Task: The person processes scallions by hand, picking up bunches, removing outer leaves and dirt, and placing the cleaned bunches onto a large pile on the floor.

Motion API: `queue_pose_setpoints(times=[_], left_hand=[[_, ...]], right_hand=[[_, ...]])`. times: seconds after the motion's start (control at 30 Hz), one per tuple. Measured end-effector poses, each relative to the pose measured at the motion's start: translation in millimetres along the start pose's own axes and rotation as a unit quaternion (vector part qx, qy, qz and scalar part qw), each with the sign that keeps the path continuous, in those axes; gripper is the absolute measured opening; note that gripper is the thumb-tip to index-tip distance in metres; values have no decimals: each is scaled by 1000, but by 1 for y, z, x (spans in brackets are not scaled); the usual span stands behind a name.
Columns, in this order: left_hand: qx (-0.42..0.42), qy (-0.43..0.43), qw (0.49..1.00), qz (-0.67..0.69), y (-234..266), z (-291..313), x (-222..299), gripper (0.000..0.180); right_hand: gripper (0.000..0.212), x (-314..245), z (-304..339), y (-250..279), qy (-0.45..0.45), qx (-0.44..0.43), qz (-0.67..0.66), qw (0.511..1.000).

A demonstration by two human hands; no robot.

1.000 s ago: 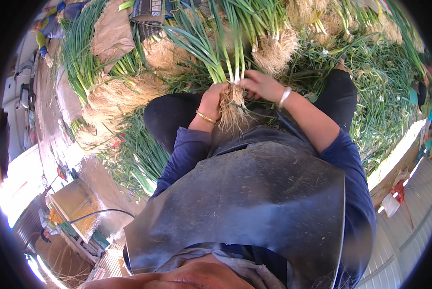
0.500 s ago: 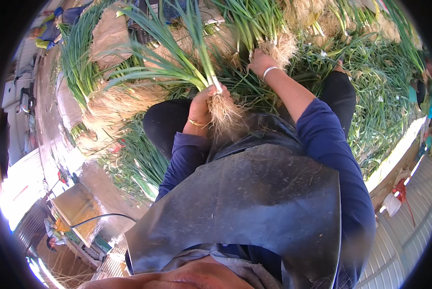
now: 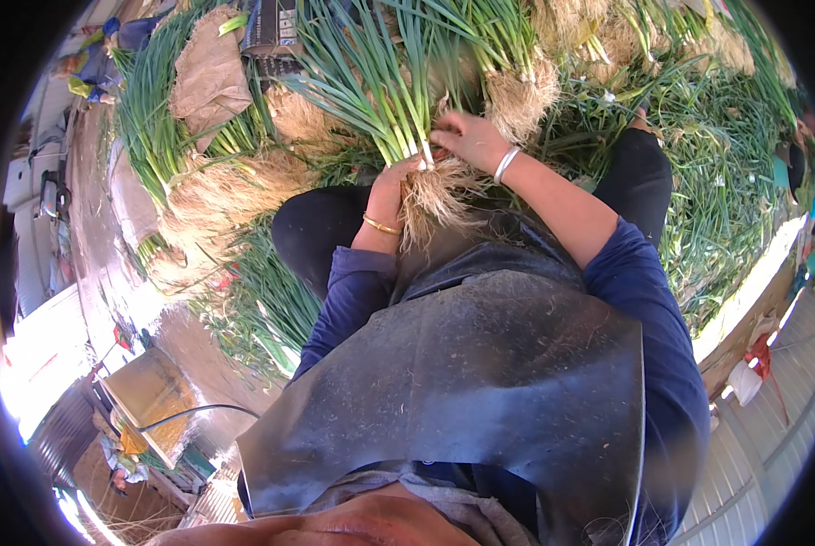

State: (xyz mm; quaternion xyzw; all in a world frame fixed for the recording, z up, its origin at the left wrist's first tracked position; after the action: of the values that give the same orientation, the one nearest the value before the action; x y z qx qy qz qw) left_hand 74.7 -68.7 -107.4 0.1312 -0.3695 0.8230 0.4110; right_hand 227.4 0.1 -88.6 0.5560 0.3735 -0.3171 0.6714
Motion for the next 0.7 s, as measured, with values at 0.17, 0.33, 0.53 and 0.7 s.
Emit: queue_pose_setpoints(times=[0.17, 0.33, 0.53, 0.7], left_hand=[[-11, 37, 999, 23, -8, 9, 6, 28], [31, 10, 996, -81, 31, -20, -14, 30], [42, -57, 995, -71, 20, -15, -7, 28], [-6, 11, 997, -79, 2, -2, -15, 29]], right_hand=[[41, 1, 12, 2, -97, 31, -119, 988], [45, -16, -17, -5, -42, 24, 83, 995], [24, -21, 5, 0, -13, 16, 5, 1000], [28, 12, -2, -9, -168, 0, -320, 932]])
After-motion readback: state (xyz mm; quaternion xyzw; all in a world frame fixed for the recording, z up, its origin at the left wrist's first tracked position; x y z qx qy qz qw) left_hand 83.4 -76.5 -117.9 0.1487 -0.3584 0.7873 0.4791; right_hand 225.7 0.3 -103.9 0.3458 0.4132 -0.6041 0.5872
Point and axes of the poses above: each hand's wrist, its own z-axis away from the middle knuckle, its own y-axis out of the back of the hand, x = y × z, the point moved 4 cm from there along -z, towards the middle knuckle, and after that the axes turned 15 degrees about x, right-handed, at the moved point
